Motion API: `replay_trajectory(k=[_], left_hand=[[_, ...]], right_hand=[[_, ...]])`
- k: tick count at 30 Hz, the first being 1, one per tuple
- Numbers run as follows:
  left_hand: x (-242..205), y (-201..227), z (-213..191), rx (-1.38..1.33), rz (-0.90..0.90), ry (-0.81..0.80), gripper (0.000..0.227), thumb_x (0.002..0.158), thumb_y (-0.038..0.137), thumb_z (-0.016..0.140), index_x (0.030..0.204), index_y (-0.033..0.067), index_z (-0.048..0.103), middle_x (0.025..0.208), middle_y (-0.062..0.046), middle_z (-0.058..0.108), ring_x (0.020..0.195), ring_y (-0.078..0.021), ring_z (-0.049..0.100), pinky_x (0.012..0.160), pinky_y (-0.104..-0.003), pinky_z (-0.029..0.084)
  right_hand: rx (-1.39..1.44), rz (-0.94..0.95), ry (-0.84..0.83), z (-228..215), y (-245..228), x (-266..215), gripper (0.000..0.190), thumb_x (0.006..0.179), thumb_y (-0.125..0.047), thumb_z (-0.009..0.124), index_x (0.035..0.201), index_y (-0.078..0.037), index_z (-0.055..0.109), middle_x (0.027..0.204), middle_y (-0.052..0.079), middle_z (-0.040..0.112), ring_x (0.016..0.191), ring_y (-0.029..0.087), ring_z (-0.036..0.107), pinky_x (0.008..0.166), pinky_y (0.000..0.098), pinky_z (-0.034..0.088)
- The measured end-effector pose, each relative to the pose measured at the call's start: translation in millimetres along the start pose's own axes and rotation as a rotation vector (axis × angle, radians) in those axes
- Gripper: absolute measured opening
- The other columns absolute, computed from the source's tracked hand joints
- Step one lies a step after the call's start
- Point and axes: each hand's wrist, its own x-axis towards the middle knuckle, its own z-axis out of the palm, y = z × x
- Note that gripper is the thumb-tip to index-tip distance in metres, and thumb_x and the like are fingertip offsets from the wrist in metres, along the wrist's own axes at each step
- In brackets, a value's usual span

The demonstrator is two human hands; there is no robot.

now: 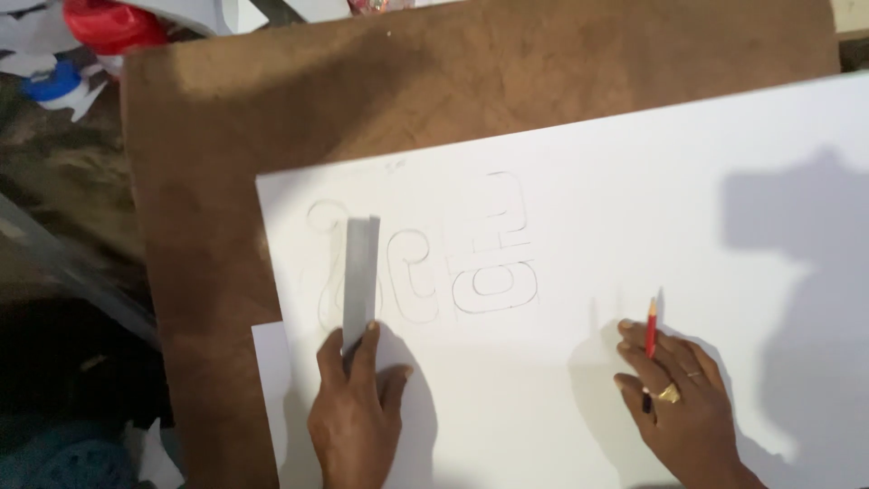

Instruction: Drawing and outlining large characters on a sheet of white paper using a pencil and various rulers.

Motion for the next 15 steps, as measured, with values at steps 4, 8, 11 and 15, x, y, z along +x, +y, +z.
replay_trajectory(k=[4, 8, 11, 15], left_hand=[[-13.8, -6.7, 9.6, -0.005, -0.072, -0.065, 0.063, 0.076, 0.029, 0.084, 0.133, 0.0111, 0.065, 0.139, -0.025, 0.051, 0.099, -0.0346, 0.073, 0.072, -0.040, 0.063], [-14.7, -13.1, 11.9, 0.003, -0.002, -0.120, 0.061, 0.074, 0.027, 0.082, 0.132, 0.0141, 0.066, 0.139, -0.023, 0.052, 0.103, -0.0330, 0.072, 0.076, -0.040, 0.062], [-7.8, -13.8, 11.7, -0.010, 0.060, -0.176, 0.059, 0.079, 0.019, 0.077, 0.137, 0.0183, 0.066, 0.137, -0.021, 0.056, 0.104, -0.0327, 0.073, 0.076, -0.040, 0.062], [-4.4, -11.5, 15.0, -0.131, 0.112, -0.197, 0.059, 0.085, 0.010, 0.071, 0.142, 0.0126, 0.061, 0.131, -0.017, 0.064, 0.102, -0.0304, 0.073, 0.077, -0.039, 0.062]], right_hand=[[0.065, 0.110, 0.067, -2.8, -5.1, 10.6, 0.038, 0.079, -0.012, 0.074, 0.116, -0.009, 0.063, 0.131, 0.003, 0.067, 0.126, 0.025, 0.060, 0.109, 0.0446, 0.044], [0.143, 0.173, 0.085, 7.6, -17.8, 5.0, 0.040, 0.077, -0.012, 0.075, 0.115, -0.007, 0.064, 0.132, 0.006, 0.067, 0.130, 0.027, 0.058, 0.112, 0.0462, 0.041], [0.138, 0.192, 0.072, 15.5, -22.2, 3.1, 0.041, 0.075, -0.014, 0.078, 0.113, -0.006, 0.064, 0.131, 0.008, 0.066, 0.133, 0.029, 0.055, 0.113, 0.0481, 0.037], [0.137, 0.206, 0.081, 15.0, -28.0, 6.5, 0.040, 0.078, -0.015, 0.076, 0.115, -0.004, 0.064, 0.133, 0.008, 0.066, 0.135, 0.028, 0.054, 0.114, 0.0469, 0.036]])
